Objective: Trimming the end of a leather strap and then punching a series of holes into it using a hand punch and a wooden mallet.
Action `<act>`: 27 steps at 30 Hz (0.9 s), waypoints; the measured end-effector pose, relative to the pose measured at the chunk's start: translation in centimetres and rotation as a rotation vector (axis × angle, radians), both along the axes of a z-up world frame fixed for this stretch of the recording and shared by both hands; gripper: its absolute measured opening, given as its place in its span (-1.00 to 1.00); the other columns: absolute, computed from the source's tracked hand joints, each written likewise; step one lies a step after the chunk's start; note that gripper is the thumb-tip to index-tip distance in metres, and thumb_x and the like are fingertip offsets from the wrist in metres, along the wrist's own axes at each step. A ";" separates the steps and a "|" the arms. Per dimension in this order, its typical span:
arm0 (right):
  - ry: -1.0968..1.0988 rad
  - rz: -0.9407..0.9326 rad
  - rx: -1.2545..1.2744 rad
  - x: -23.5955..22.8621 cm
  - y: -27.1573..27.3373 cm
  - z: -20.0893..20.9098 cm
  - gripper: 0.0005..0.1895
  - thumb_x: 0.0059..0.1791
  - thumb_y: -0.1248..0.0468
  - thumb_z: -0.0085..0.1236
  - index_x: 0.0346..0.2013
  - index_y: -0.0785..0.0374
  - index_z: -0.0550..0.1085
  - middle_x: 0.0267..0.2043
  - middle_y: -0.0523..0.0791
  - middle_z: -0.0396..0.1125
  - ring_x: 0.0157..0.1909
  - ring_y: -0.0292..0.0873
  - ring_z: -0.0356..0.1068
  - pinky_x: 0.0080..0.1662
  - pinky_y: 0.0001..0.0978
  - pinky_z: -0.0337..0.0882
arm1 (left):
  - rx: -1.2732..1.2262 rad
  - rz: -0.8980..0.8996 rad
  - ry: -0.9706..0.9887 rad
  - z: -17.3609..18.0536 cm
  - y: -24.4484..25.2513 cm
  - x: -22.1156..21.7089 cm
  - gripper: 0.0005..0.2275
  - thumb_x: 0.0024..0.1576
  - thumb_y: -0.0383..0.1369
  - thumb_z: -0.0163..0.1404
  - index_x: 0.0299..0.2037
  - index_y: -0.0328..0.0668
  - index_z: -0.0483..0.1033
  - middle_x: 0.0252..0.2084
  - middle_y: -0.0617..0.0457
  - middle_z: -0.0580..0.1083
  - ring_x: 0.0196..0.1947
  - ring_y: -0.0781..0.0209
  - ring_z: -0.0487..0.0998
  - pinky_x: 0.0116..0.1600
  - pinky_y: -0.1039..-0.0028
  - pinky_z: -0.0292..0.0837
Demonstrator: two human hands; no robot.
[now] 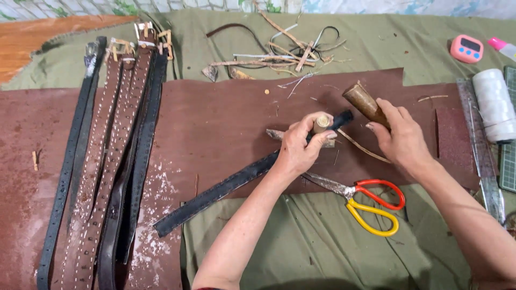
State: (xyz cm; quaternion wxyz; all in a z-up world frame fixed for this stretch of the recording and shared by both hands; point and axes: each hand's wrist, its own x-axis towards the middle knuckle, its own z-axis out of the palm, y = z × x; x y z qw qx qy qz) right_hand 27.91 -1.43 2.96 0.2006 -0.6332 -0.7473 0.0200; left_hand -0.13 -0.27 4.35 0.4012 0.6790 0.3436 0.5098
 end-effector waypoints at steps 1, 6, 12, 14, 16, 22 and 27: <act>0.056 0.067 0.045 -1.1 -0.5 2.7 -0.36 0.07 0.28 0.15 0.45 0.24 0.27 0.00 0.16 0.30 -0.09 0.33 0.37 -0.06 0.12 0.37 | 0.015 -0.001 0.015 0.2 0.1 0.0 -0.81 0.20 -0.29 0.07 -0.01 0.01 0.43 -0.06 0.25 0.56 -0.12 0.26 0.58 0.05 0.39 0.46; 0.082 0.304 0.555 -5.2 -4.4 11.9 -0.43 0.16 0.32 0.23 0.38 0.62 0.35 0.31 0.31 0.37 0.21 0.32 0.43 0.25 0.04 0.40 | 0.067 -0.015 -0.054 -0.1 0.1 0.4 -0.83 0.23 -0.32 0.08 -0.03 -0.06 0.45 -0.10 0.21 0.54 -0.28 0.32 0.49 -0.05 0.44 0.44; -0.185 0.225 -0.110 -9.4 -2.4 16.3 -0.42 0.01 0.00 0.16 0.30 -0.13 0.23 -0.22 -0.15 0.31 -0.30 0.03 0.35 -0.28 -0.04 0.37 | 0.075 -0.007 -0.005 -0.9 0.6 0.3 -0.84 0.23 -0.31 0.00 -0.09 -0.16 0.52 -0.14 0.09 0.59 -0.18 0.16 0.62 -0.02 0.35 0.50; -0.153 0.088 -0.339 -9.0 -3.0 17.4 -0.59 -0.01 -0.01 0.09 0.10 -0.17 0.27 -0.18 -0.17 0.38 -0.15 0.00 0.36 -0.09 -0.06 0.32 | 0.075 -0.016 -0.066 -0.6 0.2 0.3 -0.78 0.25 -0.24 0.04 0.00 -0.14 0.46 -0.08 0.14 0.56 -0.19 0.26 0.57 0.02 0.40 0.48; 0.081 0.333 0.622 -6.8 -4.0 13.7 -0.36 0.13 0.43 0.37 0.41 0.69 0.30 0.42 0.39 0.25 0.44 0.39 0.33 0.41 0.14 0.38 | 0.106 -0.034 -0.100 0.0 0.2 0.1 -0.80 0.24 -0.31 0.07 -0.01 -0.16 0.44 -0.24 0.16 0.54 -0.34 0.32 0.50 -0.12 0.44 0.44; 0.277 0.363 0.202 -8.0 -2.3 12.7 -0.38 -0.01 0.34 0.35 0.31 0.48 0.39 0.34 0.18 0.33 0.35 0.02 0.35 0.40 -0.19 0.28 | 0.104 -0.014 -0.075 -1.6 0.5 0.3 -0.78 0.19 -0.47 0.12 0.01 -0.13 0.45 -0.05 0.13 0.56 -0.10 0.23 0.59 0.07 0.39 0.52; 0.112 0.071 0.202 -1.6 1.1 -0.4 -0.37 0.01 0.26 0.35 0.36 0.26 0.41 0.15 0.10 0.39 0.13 0.15 0.44 0.16 -0.05 0.41 | 0.051 0.013 -0.117 -1.6 0.6 0.4 -0.79 0.17 -0.37 0.17 -0.01 -0.06 0.51 -0.14 0.08 0.60 -0.09 0.10 0.62 0.10 0.31 0.51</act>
